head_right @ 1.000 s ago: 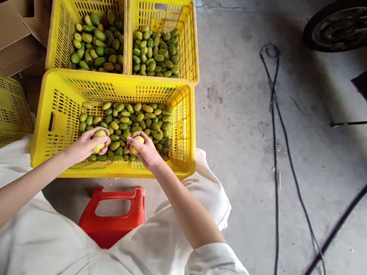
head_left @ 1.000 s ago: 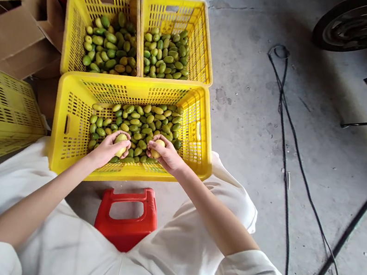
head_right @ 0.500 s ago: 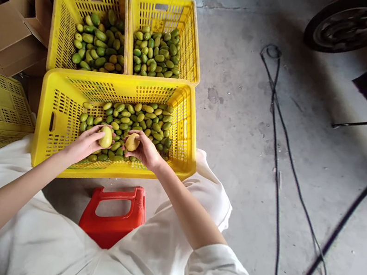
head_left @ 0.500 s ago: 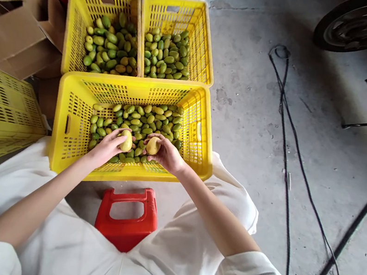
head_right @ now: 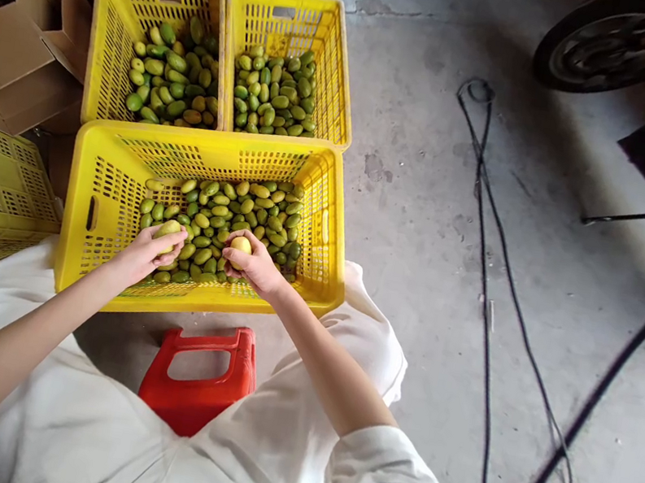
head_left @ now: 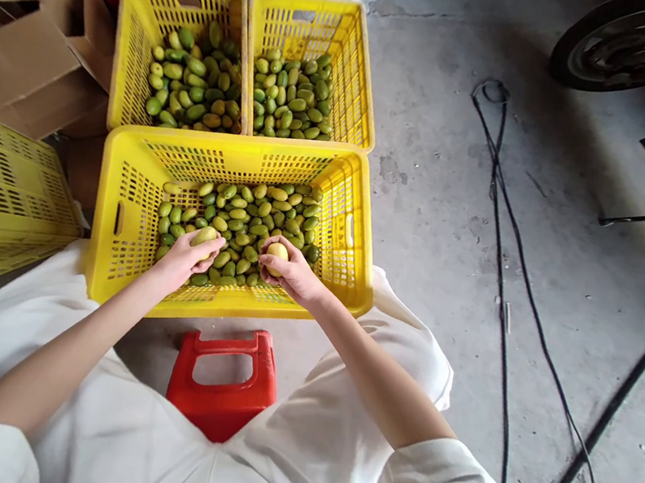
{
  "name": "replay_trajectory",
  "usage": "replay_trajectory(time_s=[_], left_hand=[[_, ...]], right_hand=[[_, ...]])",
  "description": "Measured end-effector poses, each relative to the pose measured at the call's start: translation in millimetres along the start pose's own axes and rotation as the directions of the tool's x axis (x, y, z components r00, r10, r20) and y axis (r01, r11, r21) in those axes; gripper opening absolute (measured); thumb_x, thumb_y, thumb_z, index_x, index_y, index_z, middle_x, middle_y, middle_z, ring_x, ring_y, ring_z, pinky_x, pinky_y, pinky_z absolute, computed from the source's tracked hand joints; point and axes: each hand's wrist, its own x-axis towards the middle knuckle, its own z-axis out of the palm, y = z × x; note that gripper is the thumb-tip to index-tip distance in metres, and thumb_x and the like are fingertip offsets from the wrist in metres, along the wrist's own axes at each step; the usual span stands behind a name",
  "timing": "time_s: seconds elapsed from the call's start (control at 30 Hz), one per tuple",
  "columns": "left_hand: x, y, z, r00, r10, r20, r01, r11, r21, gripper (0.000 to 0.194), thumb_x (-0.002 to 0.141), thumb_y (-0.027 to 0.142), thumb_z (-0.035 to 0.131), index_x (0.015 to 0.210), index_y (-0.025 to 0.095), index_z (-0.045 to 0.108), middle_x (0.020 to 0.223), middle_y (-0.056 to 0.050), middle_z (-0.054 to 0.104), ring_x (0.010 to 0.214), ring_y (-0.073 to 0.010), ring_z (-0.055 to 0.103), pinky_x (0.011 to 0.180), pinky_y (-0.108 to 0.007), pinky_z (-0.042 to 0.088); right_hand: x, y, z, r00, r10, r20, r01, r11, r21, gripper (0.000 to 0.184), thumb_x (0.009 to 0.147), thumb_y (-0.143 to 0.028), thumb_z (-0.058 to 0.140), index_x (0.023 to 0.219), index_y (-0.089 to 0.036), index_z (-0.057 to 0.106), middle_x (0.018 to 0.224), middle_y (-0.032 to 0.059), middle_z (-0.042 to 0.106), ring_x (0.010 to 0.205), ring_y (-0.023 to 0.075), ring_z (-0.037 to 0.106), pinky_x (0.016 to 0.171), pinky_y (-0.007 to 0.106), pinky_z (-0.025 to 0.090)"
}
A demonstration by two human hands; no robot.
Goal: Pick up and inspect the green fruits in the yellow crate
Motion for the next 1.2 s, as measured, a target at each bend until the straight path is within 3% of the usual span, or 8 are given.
replay_trajectory(time_s=[0.1,0.17,0.27,0.4,0.6,0.83,1.03,1.2], left_hand=[[0.1,3.7,1.1,0.998,-0.056,-0.006,0.055,0.992,-0.112,0.03,0.08,0.042,0.074,0.082,0.014,0.063,0.065,-0.001,0.059,0.044,-0.0063,0.045,0.038,-0.017,0.028],[0.5,7.3,2.1,0.993,-0.11,-0.033,0.099,0.967,-0.233,0.023,0.088,0.037,0.062,0.09,0.014,0.064,0.072,-0.004,0.065,0.054,-0.0123,0.058,0.043,-0.021,0.041],[2.0,11.5,2.6,0.984,-0.141,-0.109,0.09,0.921,-0.379,0.011,0.088,0.024,0.057,0.093,0.015,0.062,0.081,-0.006,0.07,0.073,-0.0181,0.069,0.062,-0.028,0.058],[4.4,10.9,-1.1,0.986,-0.089,-0.144,0.024,0.916,-0.401,0.012,0.078,0.016,0.07,0.085,0.017,0.061,0.085,-0.005,0.072,0.076,-0.0163,0.07,0.064,-0.025,0.057],[4.0,5.6,-6.4,0.997,-0.041,-0.072,0.019,0.961,-0.275,0.028,0.058,0.015,0.084,0.067,0.015,0.057,0.062,0.003,0.058,0.053,-0.0059,0.053,0.044,-0.014,0.037],[1.9,8.0,-1.5,0.995,-0.037,-0.094,0.021,0.985,-0.171,0.034,0.063,0.022,0.085,0.089,0.014,0.065,0.066,0.003,0.059,0.05,-0.007,0.052,0.041,-0.016,0.034],[3.7,6.1,0.6,0.996,-0.087,-0.027,0.077,0.962,-0.26,0.017,0.083,0.031,0.065,0.091,0.016,0.062,0.078,-0.005,0.068,0.068,-0.0167,0.066,0.058,-0.026,0.054],[3.2,3.5,-2.0,0.999,-0.049,-0.002,0.047,0.98,-0.195,0.028,0.077,0.027,0.076,0.096,0.019,0.058,0.09,-0.006,0.071,0.085,-0.0221,0.072,0.077,-0.035,0.058]], right_hand=[[0.1,-0.5,0.0,1.0,0.002,-0.027,-0.002,1.0,0.007,0.043,0.068,-0.04,0.085,0.089,-0.022,0.052,0.064,-0.0076,0.057,0.045,0.008,0.049,0.043,0.02,0.026],[0.6,-1.8,-0.8,0.998,0.011,-0.06,-0.007,0.997,0.07,0.04,0.072,-0.043,0.08,0.094,-0.023,0.053,0.071,-0.0055,0.062,0.051,0.0102,0.055,0.046,0.022,0.035],[2.4,-3.1,-3.2,0.996,0.043,-0.081,-0.025,0.979,0.204,0.041,0.071,-0.041,0.076,0.102,-0.025,0.055,0.082,-0.0033,0.067,0.069,0.0153,0.066,0.063,0.029,0.054],[5.2,-0.6,-5.1,0.992,0.022,-0.128,0.008,0.974,0.226,0.051,0.063,-0.03,0.085,0.105,-0.025,0.057,0.087,-0.0022,0.066,0.083,0.0178,0.07,0.078,0.034,0.059],[5.5,2.1,-4.3,0.973,-0.021,-0.23,0.047,0.993,0.108,0.062,0.051,-0.029,0.095,0.096,-0.024,0.052,0.078,-0.0064,0.062,0.061,0.0085,0.057,0.052,0.02,0.043],[5.3,1.6,-4.6,0.978,-0.025,-0.205,0.027,1.0,0.003,0.052,0.064,-0.044,0.088,0.095,-0.024,0.051,0.065,-0.0095,0.053,0.045,0.004,0.036,0.042,0.017,0.021],[8.0,-0.2,-9.3,0.993,0.047,-0.107,-0.033,0.992,0.124,0.031,0.081,-0.041,0.066,0.105,-0.025,0.056,0.082,0.0,0.065,0.072,0.0174,0.066,0.064,0.029,0.054],[8.0,2.2,-5.8,0.991,0.049,-0.122,-0.031,0.989,0.145,0.04,0.073,-0.038,0.077,0.102,-0.024,0.053,0.086,-0.0009,0.066,0.074,0.0172,0.069,0.072,0.033,0.057]])
